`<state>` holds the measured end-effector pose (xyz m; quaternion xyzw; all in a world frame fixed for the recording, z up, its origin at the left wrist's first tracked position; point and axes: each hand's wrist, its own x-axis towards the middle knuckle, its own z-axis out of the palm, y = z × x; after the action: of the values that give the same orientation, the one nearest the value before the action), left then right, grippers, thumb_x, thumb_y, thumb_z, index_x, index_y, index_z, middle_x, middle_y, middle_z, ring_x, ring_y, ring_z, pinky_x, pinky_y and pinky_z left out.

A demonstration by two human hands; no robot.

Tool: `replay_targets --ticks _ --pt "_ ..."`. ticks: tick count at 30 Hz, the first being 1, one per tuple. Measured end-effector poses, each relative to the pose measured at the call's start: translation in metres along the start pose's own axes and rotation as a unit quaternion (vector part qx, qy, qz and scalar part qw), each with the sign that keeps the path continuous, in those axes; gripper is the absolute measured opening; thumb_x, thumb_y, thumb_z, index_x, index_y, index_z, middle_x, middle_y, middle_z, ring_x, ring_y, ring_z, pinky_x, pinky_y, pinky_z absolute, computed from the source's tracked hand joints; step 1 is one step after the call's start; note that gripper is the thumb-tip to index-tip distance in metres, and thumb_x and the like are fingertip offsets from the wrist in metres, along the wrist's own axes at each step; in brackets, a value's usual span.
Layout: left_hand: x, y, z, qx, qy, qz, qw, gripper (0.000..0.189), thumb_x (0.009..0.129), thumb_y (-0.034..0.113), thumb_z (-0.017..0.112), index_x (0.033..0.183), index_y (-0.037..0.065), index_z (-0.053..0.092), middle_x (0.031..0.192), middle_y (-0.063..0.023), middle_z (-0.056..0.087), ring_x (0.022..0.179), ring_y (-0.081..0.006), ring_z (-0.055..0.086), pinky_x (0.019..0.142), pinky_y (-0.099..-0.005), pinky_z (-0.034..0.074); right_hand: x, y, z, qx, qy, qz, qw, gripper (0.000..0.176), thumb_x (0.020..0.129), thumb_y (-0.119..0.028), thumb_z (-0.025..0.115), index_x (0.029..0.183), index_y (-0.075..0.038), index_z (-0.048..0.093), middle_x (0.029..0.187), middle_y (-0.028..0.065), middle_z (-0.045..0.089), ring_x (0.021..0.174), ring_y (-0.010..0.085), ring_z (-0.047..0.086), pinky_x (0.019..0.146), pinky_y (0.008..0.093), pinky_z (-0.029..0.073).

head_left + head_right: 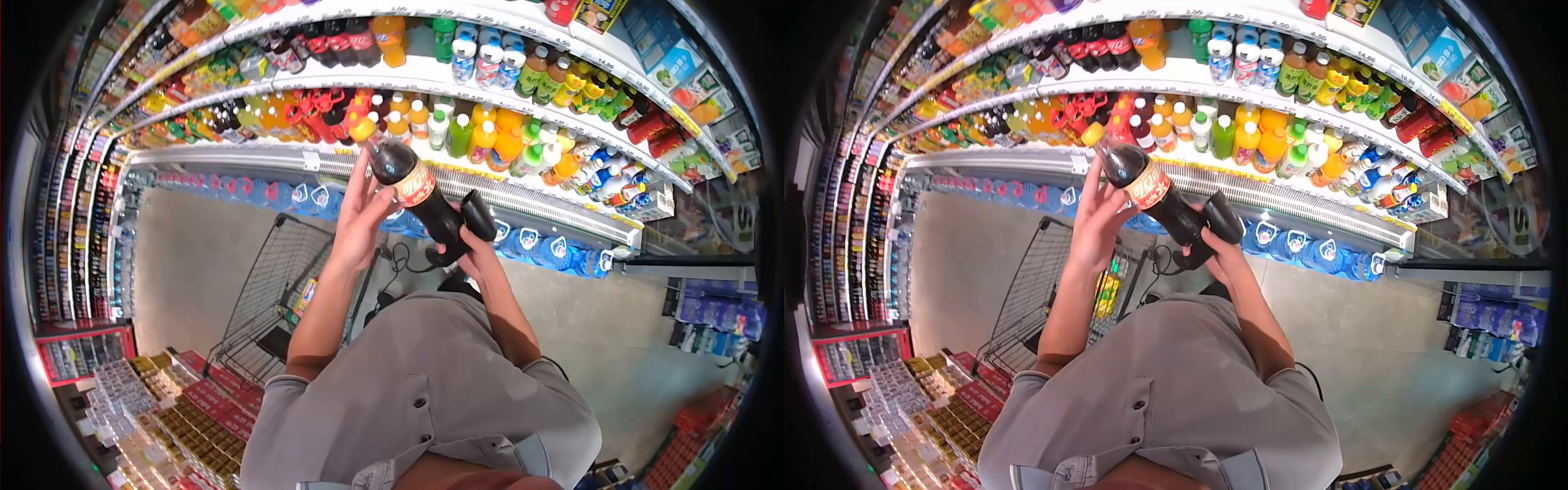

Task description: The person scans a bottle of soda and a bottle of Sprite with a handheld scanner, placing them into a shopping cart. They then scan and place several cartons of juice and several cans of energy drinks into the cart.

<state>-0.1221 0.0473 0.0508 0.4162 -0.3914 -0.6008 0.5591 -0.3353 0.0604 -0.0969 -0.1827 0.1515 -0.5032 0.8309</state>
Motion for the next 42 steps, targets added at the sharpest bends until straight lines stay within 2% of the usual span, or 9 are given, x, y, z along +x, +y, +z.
replay_targets --ticks 3,8,13,16,19,25,34,39,42 --pt "0.024 -0.019 0.024 0.01 0.002 0.015 1.0 0.078 0.099 0.003 0.061 0.162 0.011 0.016 0.157 -0.0147 0.038 0.13 -0.0215 0.053 0.1 -0.0375 0.052 -0.006 -0.024 -0.024 -0.019 0.048 -0.003 0.999 0.054 0.091 -0.003 0.069 0.141 -0.005 0.049 0.139 0.0132 0.054 0.113 0.0265 0.062 0.08 0.0413 0.058" --pt "0.065 -0.026 0.074 0.109 0.072 -0.068 0.989 0.058 0.099 0.014 0.066 0.148 0.014 0.035 0.12 -0.009 0.065 0.101 -0.0168 0.068 0.075 -0.0364 0.063 -0.007 -0.053 -0.052 -0.113 0.129 -0.028 0.985 0.057 0.089 0.009 0.064 0.142 -0.006 0.049 0.13 0.0133 0.06 0.105 0.0262 0.064 0.083 0.0412 0.055" --pt "0.102 -0.022 0.092 0.132 0.072 -0.128 0.98 0.053 0.095 0.022 0.073 0.138 0.013 0.043 0.119 -0.0087 0.066 0.103 -0.0209 0.069 0.074 -0.0395 0.062 -0.009 -0.066 -0.074 -0.181 0.08 -0.092 0.976 0.06 0.092 0.003 0.068 0.147 -0.005 0.048 0.131 0.0056 0.059 0.107 0.0158 0.062 0.089 0.0329 0.056" --pt "0.147 -0.008 0.105 0.124 -0.004 -0.021 0.992 0.054 0.091 0.016 0.075 0.136 0.011 0.045 0.124 -0.0089 0.062 0.11 -0.0213 0.065 0.074 -0.0371 0.061 -0.01 -0.085 -0.065 -0.193 0.066 -0.125 0.971 0.058 0.095 0.002 0.064 0.15 -0.004 0.045 0.126 0.0063 0.065 0.096 0.0136 0.065 0.084 0.029 0.054" --pt "0.198 0.021 0.126 0.138 -0.036 0.108 0.984 0.053 0.09 0.007 0.075 0.134 0.009 0.045 0.129 -0.0107 0.057 0.116 -0.0211 0.06 0.096 -0.0365 0.051 -0.012 -0.111 -0.059 -0.206 0.092 -0.177 0.958 0.056 0.097 0.001 0.061 0.151 -0.002 0.043 0.125 0.0078 0.069 0.087 0.0118 0.064 0.079 0.027 0.052" --pt "0.305 0.075 0.18 0.226 -0.024 0.385 0.894 0.058 0.086 0.004 0.078 0.128 0.007 0.038 0.121 -0.0084 0.057 0.11 -0.0187 0.059 0.097 -0.0342 0.048 -0.055 -0.123 -0.082 -0.286 0.127 -0.117 0.942 0.059 0.097 -0.002 0.062 0.151 -0.001 0.04 0.126 0.0152 0.067 0.084 0.0143 0.064 0.078 0.0288 0.052" --pt "0.416 0.085 0.2 0.227 -0.064 0.381 0.894 0.057 0.089 0.013 0.077 0.134 0.005 0.044 0.123 -0.0078 0.056 0.115 -0.0178 0.055 0.1 -0.0329 0.044 -0.098 -0.105 -0.107 -0.25 0.184 -0.14 0.94 0.051 0.096 -0.002 0.065 0.144 -0.002 0.049 0.113 0.0109 0.072 0.088 0.0133 0.067 0.078 0.0275 0.054" --pt "0.446 0.104 0.21 0.384 0.044 0.367 0.846 0.051 0.085 0.027 0.08 0.12 -0.002 0.056 0.119 -0.0217 0.057 0.106 -0.0324 0.057 0.093 -0.0402 0.048 -0.115 -0.111 -0.113 -0.228 0.224 -0.144 0.937 0.043 0.095 -0.001 0.066 0.136 0.0 0.055 0.112 0.0125 0.073 0.088 0.0143 0.068 0.078 0.0281 0.055" --pt "0.448 0.099 0.222 0.527 0.171 0.472 0.685 0.067 0.082 0.03 0.08 0.13 -0.006 0.049 0.12 -0.0277 0.058 0.109 -0.0459 0.054 0.096 -0.05 0.045 -0.115 -0.116 -0.122 -0.245 0.245 -0.158 0.925 0.041 0.095 -0.001 0.066 0.134 0.0 0.055 0.111 0.0138 0.073 0.085 0.0154 0.068 0.077 0.0292 0.055"
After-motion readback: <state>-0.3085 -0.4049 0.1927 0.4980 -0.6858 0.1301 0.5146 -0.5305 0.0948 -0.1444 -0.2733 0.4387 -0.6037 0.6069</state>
